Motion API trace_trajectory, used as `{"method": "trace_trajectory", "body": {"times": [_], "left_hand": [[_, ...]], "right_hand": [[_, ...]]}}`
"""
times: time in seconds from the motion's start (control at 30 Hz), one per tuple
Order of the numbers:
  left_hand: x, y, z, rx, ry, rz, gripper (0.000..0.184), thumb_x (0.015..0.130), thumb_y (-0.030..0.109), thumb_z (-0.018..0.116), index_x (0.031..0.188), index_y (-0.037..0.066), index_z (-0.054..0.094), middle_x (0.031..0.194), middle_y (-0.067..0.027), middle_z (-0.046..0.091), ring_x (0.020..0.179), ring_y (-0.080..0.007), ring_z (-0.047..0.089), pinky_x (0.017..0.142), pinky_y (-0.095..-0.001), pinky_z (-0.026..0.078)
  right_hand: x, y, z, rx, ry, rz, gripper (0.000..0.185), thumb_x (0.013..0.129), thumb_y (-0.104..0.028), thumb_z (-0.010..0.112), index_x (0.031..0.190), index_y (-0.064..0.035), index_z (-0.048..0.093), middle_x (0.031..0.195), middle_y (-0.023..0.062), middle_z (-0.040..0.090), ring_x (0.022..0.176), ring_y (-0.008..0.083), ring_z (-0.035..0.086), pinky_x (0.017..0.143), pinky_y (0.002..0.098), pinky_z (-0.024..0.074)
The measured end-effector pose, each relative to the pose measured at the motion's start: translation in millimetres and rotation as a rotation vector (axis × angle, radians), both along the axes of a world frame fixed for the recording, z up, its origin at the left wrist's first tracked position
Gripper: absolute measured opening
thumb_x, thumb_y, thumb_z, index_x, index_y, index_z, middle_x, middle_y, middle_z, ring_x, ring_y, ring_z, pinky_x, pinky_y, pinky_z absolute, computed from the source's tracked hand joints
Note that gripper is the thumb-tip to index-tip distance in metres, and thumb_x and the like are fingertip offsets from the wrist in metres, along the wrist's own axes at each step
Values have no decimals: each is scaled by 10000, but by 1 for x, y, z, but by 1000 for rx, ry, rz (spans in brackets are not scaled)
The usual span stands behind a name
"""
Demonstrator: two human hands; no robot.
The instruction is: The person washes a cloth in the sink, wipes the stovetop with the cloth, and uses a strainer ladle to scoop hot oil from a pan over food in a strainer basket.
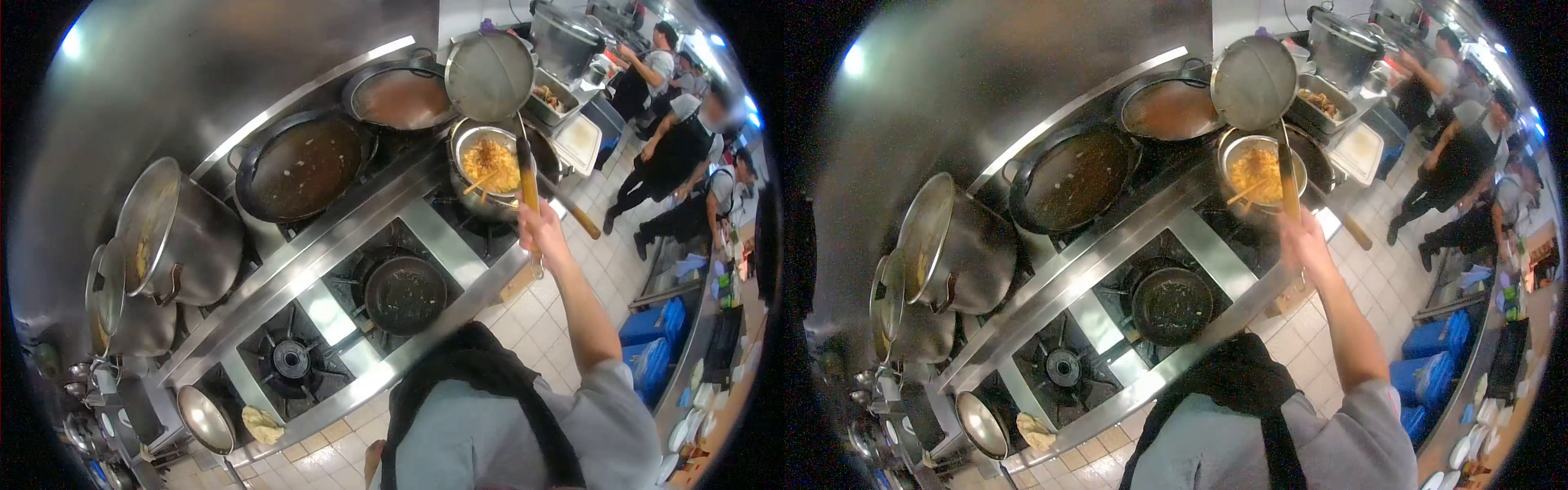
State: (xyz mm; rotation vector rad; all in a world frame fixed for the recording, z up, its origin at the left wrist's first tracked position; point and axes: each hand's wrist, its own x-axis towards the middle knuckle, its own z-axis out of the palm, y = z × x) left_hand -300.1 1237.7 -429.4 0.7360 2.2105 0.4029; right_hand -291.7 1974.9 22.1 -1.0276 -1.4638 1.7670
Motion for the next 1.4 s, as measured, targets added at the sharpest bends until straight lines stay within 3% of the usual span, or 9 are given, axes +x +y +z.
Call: {"method": "trace_trajectory", "body": {"times": [0.17,0.27,0.33,0.37,0.5,0.57,1.0,1.07,1.4], "left_hand": [[-11,9,3,-29,40,-126,178,924,220,549,957,79,652,894,-155,677,871,-341,677,728,-435,560],[-3,24,12,199,306,-135,132,908,188,533,800,113,537,735,-92,584,711,-339,636,588,-468,508],[4,35,19,-116,188,-88,163,946,206,512,895,110,633,801,-114,652,781,-345,662,653,-443,519],[7,44,23,-127,92,18,164,947,206,512,896,110,634,802,-115,653,782,-345,662,654,-442,519],[17,86,38,-95,-68,301,168,949,207,509,903,110,638,809,-117,656,786,-345,664,657,-440,520],[21,102,42,-95,-94,351,170,951,207,508,907,110,640,812,-119,658,788,-345,664,659,-439,520],[42,136,59,-125,-142,491,184,959,209,502,930,110,653,831,-127,668,801,-345,668,672,-431,521],[47,134,59,-123,-149,512,186,960,209,500,933,110,655,834,-128,670,803,-345,669,674,-430,522],[63,117,45,-86,-151,556,199,967,211,495,951,109,665,850,-134,678,813,-345,672,683,-424,523]], "right_hand": [[-42,52,12,93,-63,60,349,998,-178,559,1297,-7,499,696,-22,468,469,72,409,412,252,346],[-59,91,12,188,-125,99,328,1001,-178,556,1281,-12,522,673,-22,478,466,68,425,403,253,347],[-69,130,-3,530,-288,128,341,966,-187,569,1245,9,573,855,76,644,789,223,637,733,381,517],[-74,149,-11,553,-276,126,340,949,-204,591,1203,23,587,967,115,669,983,258,627,918,421,470],[-90,205,-17,639,-477,146,328,941,-222,599,1168,14,589,923,137,652,868,236,642,801,415,507],[-99,218,-11,559,-458,183,303,985,-208,572,1215,-13,544,680,14,507,500,96,490,426,294,387],[-128,246,-39,375,-458,336,252,1007,-249,556,1134,-39,498,699,19,501,451,120,468,414,290,380],[-130,237,-35,57,-293,424,233,1000,-254,564,1096,-52,497,712,9,497,456,116,455,415,285,372],[-143,185,-24,-81,-257,481,297,981,-285,598,1119,-41,499,778,29,520,536,111,478,461,288,400]]}}
